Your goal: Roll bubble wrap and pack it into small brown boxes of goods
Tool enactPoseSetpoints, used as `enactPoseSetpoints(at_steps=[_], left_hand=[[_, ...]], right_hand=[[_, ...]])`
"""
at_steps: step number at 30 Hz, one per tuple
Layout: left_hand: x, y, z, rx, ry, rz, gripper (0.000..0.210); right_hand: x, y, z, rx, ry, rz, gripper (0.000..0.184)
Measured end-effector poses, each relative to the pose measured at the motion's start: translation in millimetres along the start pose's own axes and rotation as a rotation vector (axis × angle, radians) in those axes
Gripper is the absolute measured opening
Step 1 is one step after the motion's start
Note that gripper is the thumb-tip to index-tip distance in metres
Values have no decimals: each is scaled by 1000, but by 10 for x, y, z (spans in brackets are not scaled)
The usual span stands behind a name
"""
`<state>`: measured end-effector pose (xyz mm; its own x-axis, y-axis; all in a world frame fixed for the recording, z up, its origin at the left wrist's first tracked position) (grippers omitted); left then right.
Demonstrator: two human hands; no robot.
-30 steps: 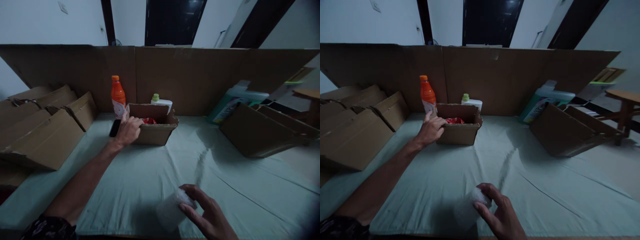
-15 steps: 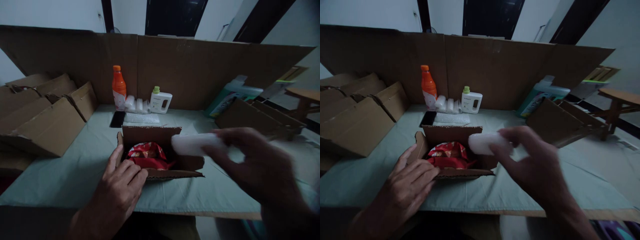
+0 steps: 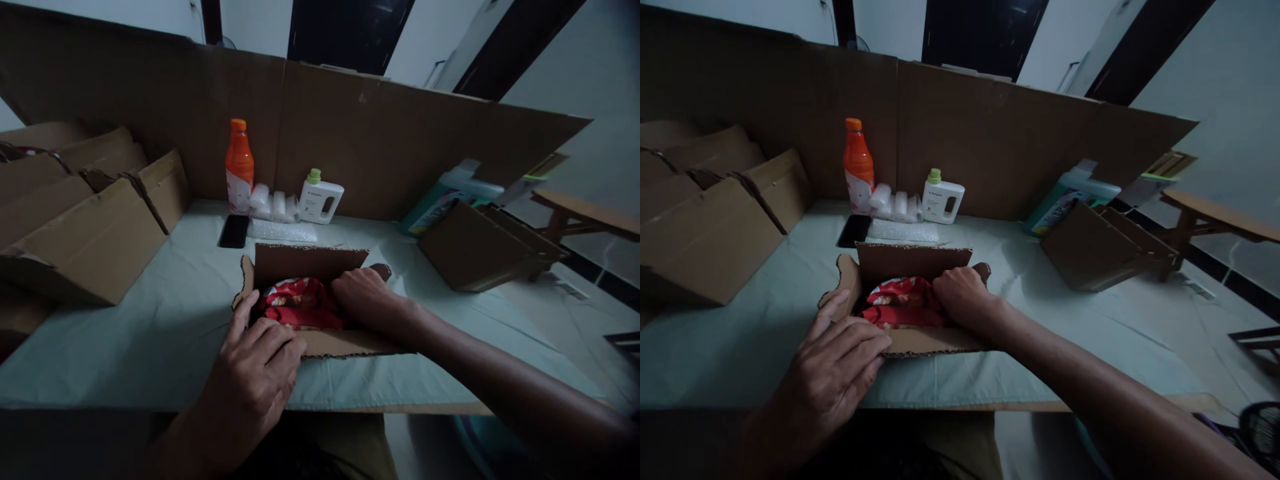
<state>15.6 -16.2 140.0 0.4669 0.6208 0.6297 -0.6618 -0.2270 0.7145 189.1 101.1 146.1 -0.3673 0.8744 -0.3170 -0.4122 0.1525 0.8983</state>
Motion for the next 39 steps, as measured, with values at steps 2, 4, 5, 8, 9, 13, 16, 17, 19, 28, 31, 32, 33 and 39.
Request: enactPoseSetpoints(at_steps=[2,4,5,8,9,13,16,17,19,28,31,32,33,39], left_hand=[[-9,13,9,4,-2,20,21],[-62,42,37,21,2,76,23],[-112,59,47,26,18,125,28],[-370,73,-12,-8,186,336,47],[-484,36,-72,-39,281,380,51],[-912,-366,-402,-221,650,230,54],[-1068,-720,-560,-432,801,45,53],[-1081,-797,-583,-494,836,18,54],[-1067,-862,-615,-574,888,12,58],[-527,-637,-1120,-591,862,210,61],[-254,-884,-1040,-653,768,148,58],[-185,-990,-975,-696,739,107,57],[-138,-1091,-902,-731,716,61,57],[-480,-1384,-438,-542,723,-100,61]], right_hand=[[-42,48,33,22,0,-9,21],[-219,156,143,55,-19,60,20],[-359,222,225,86,-34,156,20],[-909,286,563,250,-154,588,28],[-1079,200,678,314,-222,677,31],[-1406,-594,827,639,-309,653,31],[-1340,-1250,570,878,-204,594,44],[-1262,-1413,441,940,-160,564,51],[-1055,-1585,180,1019,-84,552,59],[-264,-1059,-46,966,-31,727,48],[-466,-1246,161,976,-157,806,39],[-590,-1354,215,970,-211,817,36],[-726,-1471,255,960,-262,812,32],[-1199,-1959,370,1037,-409,703,25]])
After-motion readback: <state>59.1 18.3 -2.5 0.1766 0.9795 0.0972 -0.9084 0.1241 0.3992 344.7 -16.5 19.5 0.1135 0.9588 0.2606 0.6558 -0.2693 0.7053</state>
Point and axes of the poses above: each hand's wrist, its own x-axis towards the middle knuckle, its own y-axis out of the back of the hand, z = x × y, the point moved 4 cm from there along x, towards the middle knuckle, and after that the axes turned 6 degrees about -z, right-handed, at the moved point
